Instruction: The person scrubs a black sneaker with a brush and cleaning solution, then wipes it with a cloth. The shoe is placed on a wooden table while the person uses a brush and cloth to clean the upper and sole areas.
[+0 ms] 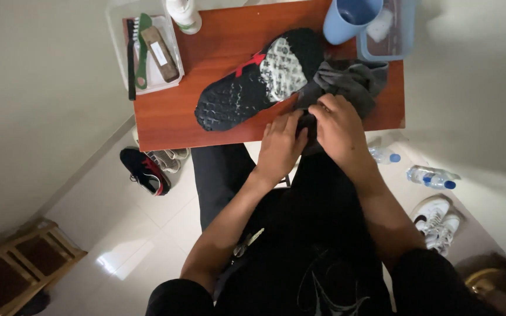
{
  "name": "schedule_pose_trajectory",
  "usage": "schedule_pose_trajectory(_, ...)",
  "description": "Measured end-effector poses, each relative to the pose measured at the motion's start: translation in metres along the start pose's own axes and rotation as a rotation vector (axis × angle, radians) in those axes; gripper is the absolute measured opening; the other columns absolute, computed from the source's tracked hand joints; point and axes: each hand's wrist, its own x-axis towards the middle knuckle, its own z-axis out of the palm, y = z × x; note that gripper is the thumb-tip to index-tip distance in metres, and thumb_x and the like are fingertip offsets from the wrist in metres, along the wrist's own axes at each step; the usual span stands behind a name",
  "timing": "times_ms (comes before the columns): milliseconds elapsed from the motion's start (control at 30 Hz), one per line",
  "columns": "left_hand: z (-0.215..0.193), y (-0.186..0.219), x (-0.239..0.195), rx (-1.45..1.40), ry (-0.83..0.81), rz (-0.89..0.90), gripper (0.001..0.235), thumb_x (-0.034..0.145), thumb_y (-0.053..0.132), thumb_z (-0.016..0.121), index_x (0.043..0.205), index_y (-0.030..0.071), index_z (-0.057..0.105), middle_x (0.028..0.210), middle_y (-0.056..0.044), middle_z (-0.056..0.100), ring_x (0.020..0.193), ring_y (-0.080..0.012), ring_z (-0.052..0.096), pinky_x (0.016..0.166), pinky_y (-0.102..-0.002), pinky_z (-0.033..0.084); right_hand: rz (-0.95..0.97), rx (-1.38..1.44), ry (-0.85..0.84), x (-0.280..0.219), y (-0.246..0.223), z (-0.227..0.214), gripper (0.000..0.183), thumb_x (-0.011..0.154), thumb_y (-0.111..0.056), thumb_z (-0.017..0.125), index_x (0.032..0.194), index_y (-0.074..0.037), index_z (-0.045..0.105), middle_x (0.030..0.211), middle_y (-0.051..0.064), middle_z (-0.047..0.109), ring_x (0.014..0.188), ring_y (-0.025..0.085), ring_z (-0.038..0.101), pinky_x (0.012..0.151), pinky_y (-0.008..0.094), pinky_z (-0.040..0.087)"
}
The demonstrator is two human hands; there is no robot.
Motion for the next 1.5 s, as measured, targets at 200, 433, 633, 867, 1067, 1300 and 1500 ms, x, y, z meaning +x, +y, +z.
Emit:
schedule_pose_trajectory(200, -0.038, 0.016, 0.005, -0.415, -0.108, -0.065, 0.02, 0.1, 0.029, 0.067, 0.112, 0.014, 0.069, 0.094, -0.009, 0.07, 0.095, -0.035, 0.071, 0.078, -0.046, 0.056, 0.128, 0.183, 0.241, -0.006, -0.031, -0.038, 0.02, 0.096, 0.001, 0.064, 0.111, -0.013, 0.067, 0.11, 0.001, 0.06, 0.096, 0.027, 0.07, 0.077, 0.036, 0.058)
schedule_pose_trajectory(433, -0.106, 0.038, 0.026, -0.494, 0.01, 0.001, 0.015, 0.1, 0.026, 0.068, 0.101, 0.011, 0.067, 0.085, -0.007, 0.066, 0.083, -0.0316, 0.072, 0.071, -0.039, 0.057, 0.179, 0.387, 0.52, 0.02, -0.046, -0.067, 0.019, 0.102, 0.005, 0.063, 0.113, -0.008, 0.071, 0.108, 0.006, 0.058, 0.089, 0.03, 0.063, 0.072, 0.039, 0.055)
schedule_pose_trajectory(633, -0.156, 0.04, 0.073, -0.367, 0.301, 0.143, 0.008, 0.099, 0.01, 0.067, 0.098, 0.005, 0.061, 0.081, -0.017, 0.057, 0.08, -0.0437, 0.065, 0.07, -0.049, 0.051, 0.121, 0.458, 0.701, 0.084, -0.059, -0.077, 0.019, 0.099, 0.013, 0.061, 0.109, -0.002, 0.066, 0.104, 0.009, 0.053, 0.089, 0.031, 0.058, 0.072, 0.039, 0.046)
schedule_pose_trajectory(867, -0.127, -0.008, 0.086, 0.074, 0.363, 0.162, 0.023, 0.104, 0.02, 0.06, 0.124, 0.008, 0.061, 0.134, -0.014, 0.056, 0.13, -0.0343, 0.05, 0.106, -0.046, 0.039, 0.059, 0.465, 0.219, 0.105, -0.052, -0.028, 0.053, 0.103, -0.003, 0.066, 0.148, 0.006, 0.04, 0.151, 0.026, 0.036, 0.145, 0.043, 0.037, 0.121, 0.053, 0.035)
schedule_pose_trajectory(1067, -0.075, -0.044, 0.074, 0.448, 0.299, 0.267, 0.037, 0.095, 0.022, 0.072, 0.13, 0.009, 0.069, 0.14, -0.012, 0.064, 0.137, -0.0282, 0.055, 0.116, -0.045, 0.039, -0.053, 0.027, 0.102, 0.093, -0.054, 0.003, 0.062, 0.099, -0.021, 0.071, 0.147, 0.012, 0.05, 0.164, 0.026, 0.034, 0.154, 0.04, 0.028, 0.127, 0.054, 0.015)
schedule_pose_trajectory(1300, -0.086, -0.046, 0.076, 0.501, 0.106, 0.231, 0.056, 0.103, 0.048, 0.057, 0.14, 0.007, 0.064, 0.152, -0.012, 0.056, 0.146, -0.0266, 0.046, 0.125, -0.052, 0.028, -0.115, 0.155, 0.112, 0.095, -0.031, 0.019, 0.077, 0.104, -0.029, 0.064, 0.162, 0.005, 0.028, 0.172, 0.021, 0.015, 0.157, 0.042, 0.021, 0.125, 0.06, 0.018)
schedule_pose_trajectory(1500, -0.102, -0.03, 0.075, 0.585, -0.095, 0.177, 0.095, 0.095, 0.078, 0.026, 0.151, 0.006, 0.051, 0.164, -0.012, 0.041, 0.156, -0.0259, 0.028, 0.13, -0.056, 0.013, -0.138, 0.066, 0.126, 0.083, -0.024, 0.035, 0.088, 0.094, -0.04, 0.073, 0.157, 0.007, 0.035, 0.169, 0.025, 0.024, 0.154, 0.043, 0.027, 0.126, 0.058, 0.017)
